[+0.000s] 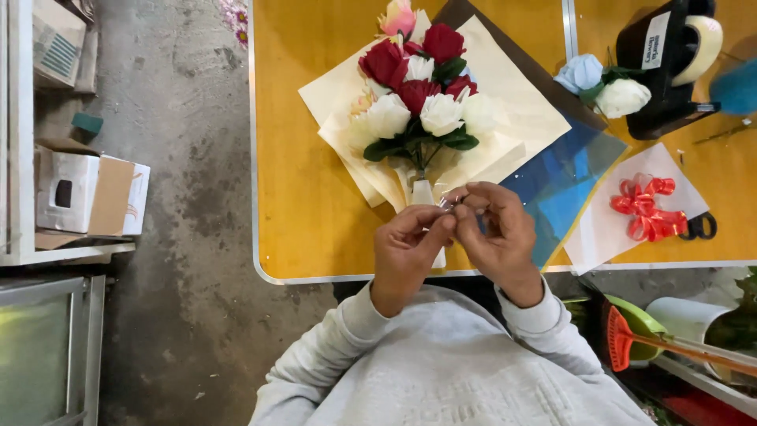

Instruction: Wrapping a bouquet of artificial flowers with decorative paper and securing it with tape.

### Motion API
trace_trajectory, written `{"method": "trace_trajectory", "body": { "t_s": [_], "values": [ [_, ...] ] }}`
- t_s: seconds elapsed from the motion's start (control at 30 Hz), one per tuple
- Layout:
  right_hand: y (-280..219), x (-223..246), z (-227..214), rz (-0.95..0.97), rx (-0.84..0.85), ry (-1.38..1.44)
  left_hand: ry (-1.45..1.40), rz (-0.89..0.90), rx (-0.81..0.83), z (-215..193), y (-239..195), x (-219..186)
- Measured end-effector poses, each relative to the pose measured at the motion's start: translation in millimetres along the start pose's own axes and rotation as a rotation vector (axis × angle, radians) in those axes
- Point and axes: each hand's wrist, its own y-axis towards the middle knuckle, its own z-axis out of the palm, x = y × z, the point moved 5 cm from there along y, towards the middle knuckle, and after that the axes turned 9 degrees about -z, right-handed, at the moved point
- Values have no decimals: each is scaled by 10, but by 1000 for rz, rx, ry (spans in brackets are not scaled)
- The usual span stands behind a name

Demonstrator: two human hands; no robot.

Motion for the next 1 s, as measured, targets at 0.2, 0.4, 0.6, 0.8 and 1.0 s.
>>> {"method": "trace_trajectory", "body": {
  "t_s": [0.2,0.4,0.6,0.8,1.0],
  "values": [
    [-23,-37,8,-89,45,-46,-92,-222,23,-139,51,39],
    [-24,-154,-70,-13,140,21,-75,-276,175,-458,70,-123],
    [89,-31,-73,410,420,284,1312,997,-16,-745,-31,-473],
    [-64,-3,80,552,432,423,994,981,-93,-935,-144,-164],
    [-141,-118,89,585,349,453,332,330,-54,-956,-101,228]
  ]
}}
